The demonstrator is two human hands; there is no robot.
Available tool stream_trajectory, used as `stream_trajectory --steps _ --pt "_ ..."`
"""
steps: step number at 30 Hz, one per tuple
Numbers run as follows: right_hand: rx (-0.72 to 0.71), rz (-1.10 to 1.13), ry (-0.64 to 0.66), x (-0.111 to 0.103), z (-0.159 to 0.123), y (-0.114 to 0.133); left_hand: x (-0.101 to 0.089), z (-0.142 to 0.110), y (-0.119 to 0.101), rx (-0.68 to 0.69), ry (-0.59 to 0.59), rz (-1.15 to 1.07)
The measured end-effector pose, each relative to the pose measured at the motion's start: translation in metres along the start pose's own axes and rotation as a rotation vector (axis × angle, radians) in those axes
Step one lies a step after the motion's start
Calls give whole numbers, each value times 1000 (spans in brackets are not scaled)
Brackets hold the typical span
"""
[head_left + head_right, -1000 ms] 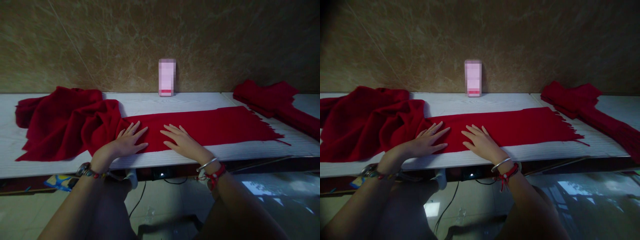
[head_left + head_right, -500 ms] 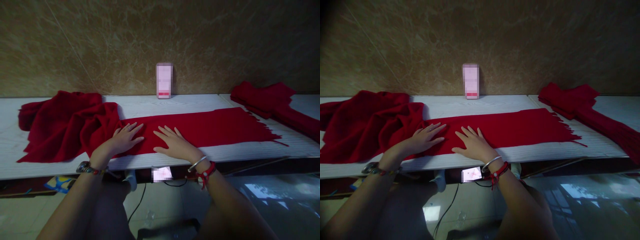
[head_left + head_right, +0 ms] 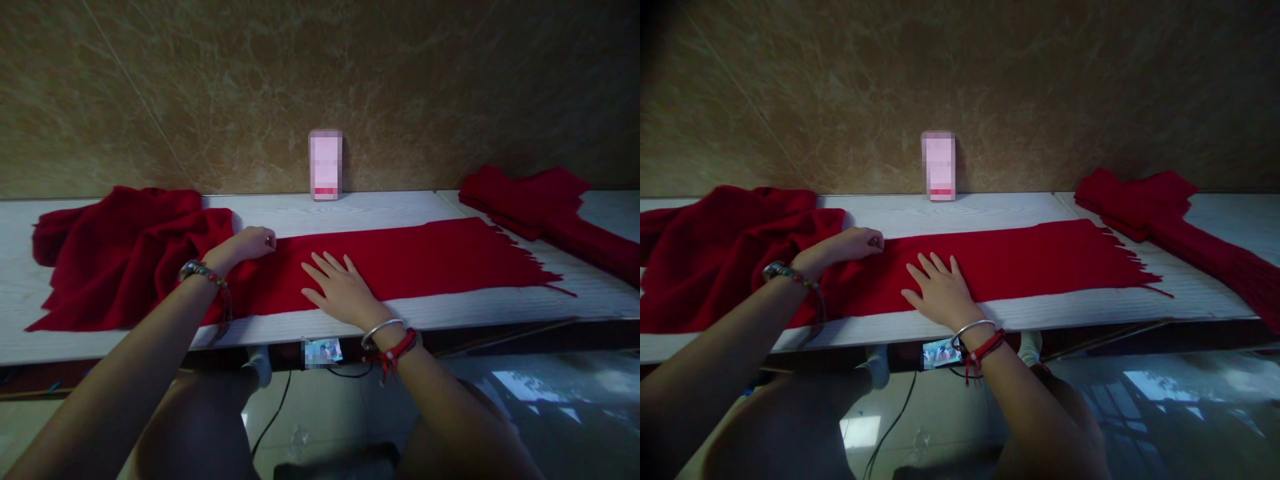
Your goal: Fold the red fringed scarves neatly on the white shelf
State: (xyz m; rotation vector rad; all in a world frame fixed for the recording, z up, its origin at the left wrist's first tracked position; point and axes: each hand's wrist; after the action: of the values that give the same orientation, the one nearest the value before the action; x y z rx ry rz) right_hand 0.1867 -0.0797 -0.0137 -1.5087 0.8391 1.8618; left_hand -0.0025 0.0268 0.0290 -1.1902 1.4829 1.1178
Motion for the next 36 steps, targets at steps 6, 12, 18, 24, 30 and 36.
stream_trajectory --steps 6,12,18,24,30,36 --pt "-4 -5 -18 2 1 -1 0 0 5 27 -78 46" --pt "-6 -4 -18 2 0 -1 9 -1 3 47 -177 92" --pt "-10 0 -19 1 0 -1 17 -16 5 -67 -164 76" --pt "-7 12 -22 1 0 0 15 -30 -12 31 -346 17" --pt "-4 15 -21 0 0 -1 23 -37 -16 -33 -251 75" --pt "-7 18 -21 1 0 -1 27 -55 -25 -87 -294 43"
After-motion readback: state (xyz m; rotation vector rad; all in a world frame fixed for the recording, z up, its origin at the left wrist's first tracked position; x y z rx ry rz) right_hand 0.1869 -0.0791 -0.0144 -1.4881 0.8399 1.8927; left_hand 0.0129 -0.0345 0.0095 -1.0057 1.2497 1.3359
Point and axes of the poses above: each hand's wrist, its own z-axis towards the middle knuckle, its own x-axis out of the palm, y = z × x, and after that the axes turned 11 degrees about -x, right-handed
